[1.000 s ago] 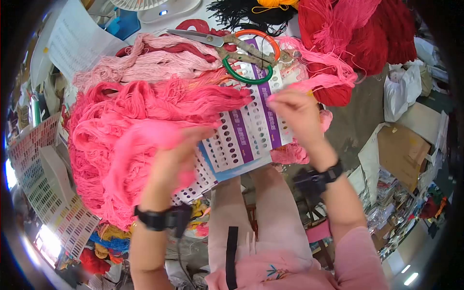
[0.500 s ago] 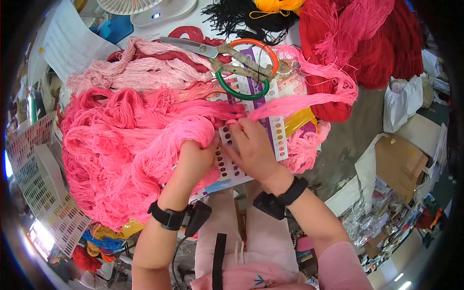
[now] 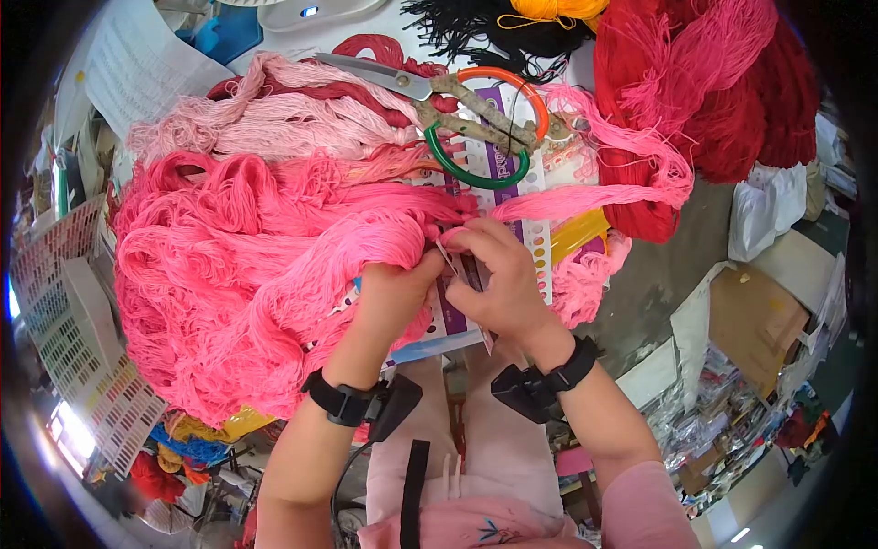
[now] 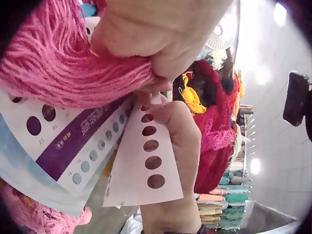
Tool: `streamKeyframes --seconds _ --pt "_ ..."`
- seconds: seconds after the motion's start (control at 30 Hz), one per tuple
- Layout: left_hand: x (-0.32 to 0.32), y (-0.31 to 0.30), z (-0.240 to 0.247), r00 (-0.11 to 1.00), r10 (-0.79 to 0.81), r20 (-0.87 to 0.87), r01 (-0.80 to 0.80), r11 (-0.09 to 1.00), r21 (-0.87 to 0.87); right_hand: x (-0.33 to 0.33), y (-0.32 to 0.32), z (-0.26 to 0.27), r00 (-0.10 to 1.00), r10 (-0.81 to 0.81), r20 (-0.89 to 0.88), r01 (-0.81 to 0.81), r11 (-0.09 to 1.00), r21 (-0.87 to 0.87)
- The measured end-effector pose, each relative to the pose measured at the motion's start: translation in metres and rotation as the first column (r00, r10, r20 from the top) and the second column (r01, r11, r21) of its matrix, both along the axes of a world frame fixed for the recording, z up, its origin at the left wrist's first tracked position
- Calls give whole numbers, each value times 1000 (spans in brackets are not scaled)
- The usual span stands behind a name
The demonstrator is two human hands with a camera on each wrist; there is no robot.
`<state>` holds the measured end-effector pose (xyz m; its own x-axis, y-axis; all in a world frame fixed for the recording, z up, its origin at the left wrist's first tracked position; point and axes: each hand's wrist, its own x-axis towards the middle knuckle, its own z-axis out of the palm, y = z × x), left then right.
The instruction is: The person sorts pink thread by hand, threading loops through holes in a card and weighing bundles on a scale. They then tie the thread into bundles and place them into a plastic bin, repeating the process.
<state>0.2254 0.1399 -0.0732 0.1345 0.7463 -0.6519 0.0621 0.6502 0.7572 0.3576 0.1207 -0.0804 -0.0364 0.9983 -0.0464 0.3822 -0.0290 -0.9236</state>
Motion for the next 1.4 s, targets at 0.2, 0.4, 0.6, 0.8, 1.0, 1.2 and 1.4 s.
streamKeyframes --seconds 0.2,0.4,0.6,0.8,1.0,1.2,1.4 --pt "-41 15 22 963 175 205 -103 942 -320 6 1 1 1000 21 -5 -21 1000 -1" --pt "-36 6 12 994 112 19 -104 962 -251 2 -5 -6 998 50 40 -52 998 33" --pt "-52 -2 41 721 340 604 26 857 -514 2 -9 -15 983 47 179 -74 987 145" --pt "-9 0 0 880 -461 -117 472 877 89 1 -9 -9 982 -61 -177 35 988 -148" --pt "-34 7 9 904 212 371 17 850 -527 10 -10 -10 751 -161 -640 -67 947 -315" --pt "-28 8 21 975 -59 216 161 856 -491 -3 -7 -19 994 82 74 -87 993 74" --pt "-108 17 45 564 602 565 -279 783 -555 8 -3 -11 958 77 -278 -102 992 -76"
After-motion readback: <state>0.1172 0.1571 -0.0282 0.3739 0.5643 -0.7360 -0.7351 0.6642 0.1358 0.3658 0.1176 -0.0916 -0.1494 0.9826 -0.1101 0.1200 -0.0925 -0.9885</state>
